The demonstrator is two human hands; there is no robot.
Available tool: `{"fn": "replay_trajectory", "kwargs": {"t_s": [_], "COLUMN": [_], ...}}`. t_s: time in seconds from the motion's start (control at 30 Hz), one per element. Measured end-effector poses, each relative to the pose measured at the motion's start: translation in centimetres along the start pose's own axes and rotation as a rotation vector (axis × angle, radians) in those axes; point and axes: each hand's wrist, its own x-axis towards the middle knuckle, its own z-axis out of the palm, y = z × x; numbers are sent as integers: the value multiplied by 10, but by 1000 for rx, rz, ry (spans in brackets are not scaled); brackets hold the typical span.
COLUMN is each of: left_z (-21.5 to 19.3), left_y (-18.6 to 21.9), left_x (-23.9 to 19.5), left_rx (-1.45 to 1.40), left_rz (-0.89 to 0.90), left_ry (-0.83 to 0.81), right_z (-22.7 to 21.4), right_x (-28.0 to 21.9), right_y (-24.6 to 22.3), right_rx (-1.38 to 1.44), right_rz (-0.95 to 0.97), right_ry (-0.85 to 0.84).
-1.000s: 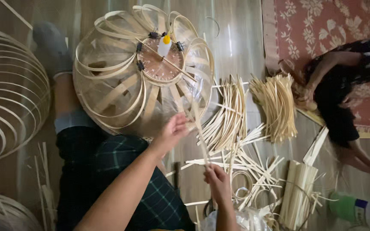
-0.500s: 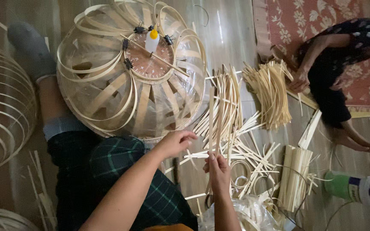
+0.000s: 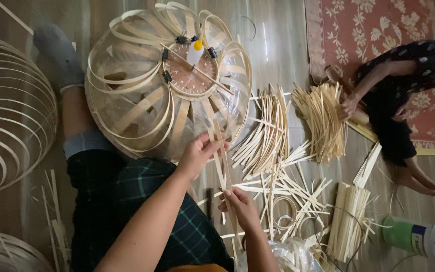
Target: The person sits on the floor and assembles a spherical bamboo basket frame. They insert thin bamboo strips into the frame, apply glue from a bottle, and use a wooden mallet to tap the strips into place. Another person is visible in the background working on similar materials.
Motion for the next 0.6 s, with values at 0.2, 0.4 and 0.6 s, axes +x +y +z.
{"fn": "replay_trajectory", "kwargs": {"t_s": [0.2, 0.4, 0.6], "left_z": [-5, -9, -19], "left_y": [9, 15, 11], "left_x": [-7, -2, 6], "left_rx": [-54, -18, 32], "left_rz": [78, 164, 236], "left_ry": [75, 268, 356], "right_z": [15, -17, -123], "right_x": [4, 11, 12], "right_y": [-23, 22, 68], "right_rx": [-58, -139, -423], "right_rz": [56, 62, 15], "right_ry": [-29, -109, 436]}}
